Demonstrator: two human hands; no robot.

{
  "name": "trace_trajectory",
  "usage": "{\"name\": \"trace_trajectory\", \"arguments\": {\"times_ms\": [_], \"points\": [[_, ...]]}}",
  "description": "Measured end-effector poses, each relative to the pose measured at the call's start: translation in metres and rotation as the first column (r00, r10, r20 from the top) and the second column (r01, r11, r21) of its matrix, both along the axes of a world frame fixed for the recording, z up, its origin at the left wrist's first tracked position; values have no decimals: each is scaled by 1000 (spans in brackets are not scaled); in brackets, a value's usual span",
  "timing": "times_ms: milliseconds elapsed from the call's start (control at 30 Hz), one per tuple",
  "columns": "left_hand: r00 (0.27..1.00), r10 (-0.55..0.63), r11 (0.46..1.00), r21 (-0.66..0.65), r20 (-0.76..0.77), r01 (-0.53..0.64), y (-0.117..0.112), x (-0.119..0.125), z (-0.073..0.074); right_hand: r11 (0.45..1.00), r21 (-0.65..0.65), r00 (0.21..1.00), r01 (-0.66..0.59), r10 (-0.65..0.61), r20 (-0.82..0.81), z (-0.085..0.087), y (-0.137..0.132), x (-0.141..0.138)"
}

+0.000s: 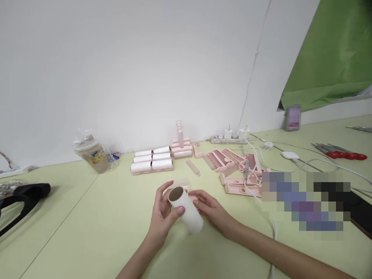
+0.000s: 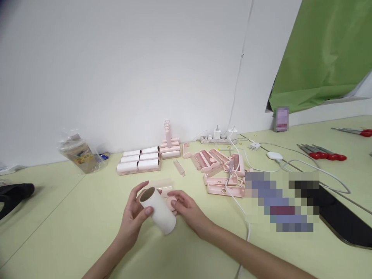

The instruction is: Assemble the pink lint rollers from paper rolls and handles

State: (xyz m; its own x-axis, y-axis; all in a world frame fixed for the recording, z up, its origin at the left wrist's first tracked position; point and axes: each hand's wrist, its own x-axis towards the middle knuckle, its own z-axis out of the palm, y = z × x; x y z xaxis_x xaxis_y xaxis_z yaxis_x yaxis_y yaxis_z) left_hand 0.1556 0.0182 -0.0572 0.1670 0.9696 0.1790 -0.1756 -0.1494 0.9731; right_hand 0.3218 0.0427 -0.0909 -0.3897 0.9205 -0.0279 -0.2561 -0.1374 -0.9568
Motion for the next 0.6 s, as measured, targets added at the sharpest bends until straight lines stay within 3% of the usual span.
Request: {"name": "trace_trajectory", "arguments": {"times_ms": [100, 200, 300, 400, 500, 600], "points": [[989, 14, 1000, 28, -146, -10, 0, 2, -8, 964, 196, 976, 180, -201, 90, 5, 8, 9], [966, -38, 999, -5, -256, 38, -3, 10, -18, 867, 441, 922, 232, -340, 183, 15, 8, 17], [968, -59, 998, -7, -242, 59, -6, 14, -20, 666, 744, 890, 61, -374, 262, 26, 1, 20], [971, -67, 997, 21, -231, 74, -6, 15, -19, 469, 873, 868, -132, -371, 330, 31, -6, 22], [966, -55, 995, 65, -254, 74, -6, 14, -19, 362, 906, 847, -218, -391, 360, 31, -7, 25], [959, -37, 992, 107, -279, 69, -5, 13, -21, 296, 919, 830, -262, -417, 371, 30, -5, 27]]}}
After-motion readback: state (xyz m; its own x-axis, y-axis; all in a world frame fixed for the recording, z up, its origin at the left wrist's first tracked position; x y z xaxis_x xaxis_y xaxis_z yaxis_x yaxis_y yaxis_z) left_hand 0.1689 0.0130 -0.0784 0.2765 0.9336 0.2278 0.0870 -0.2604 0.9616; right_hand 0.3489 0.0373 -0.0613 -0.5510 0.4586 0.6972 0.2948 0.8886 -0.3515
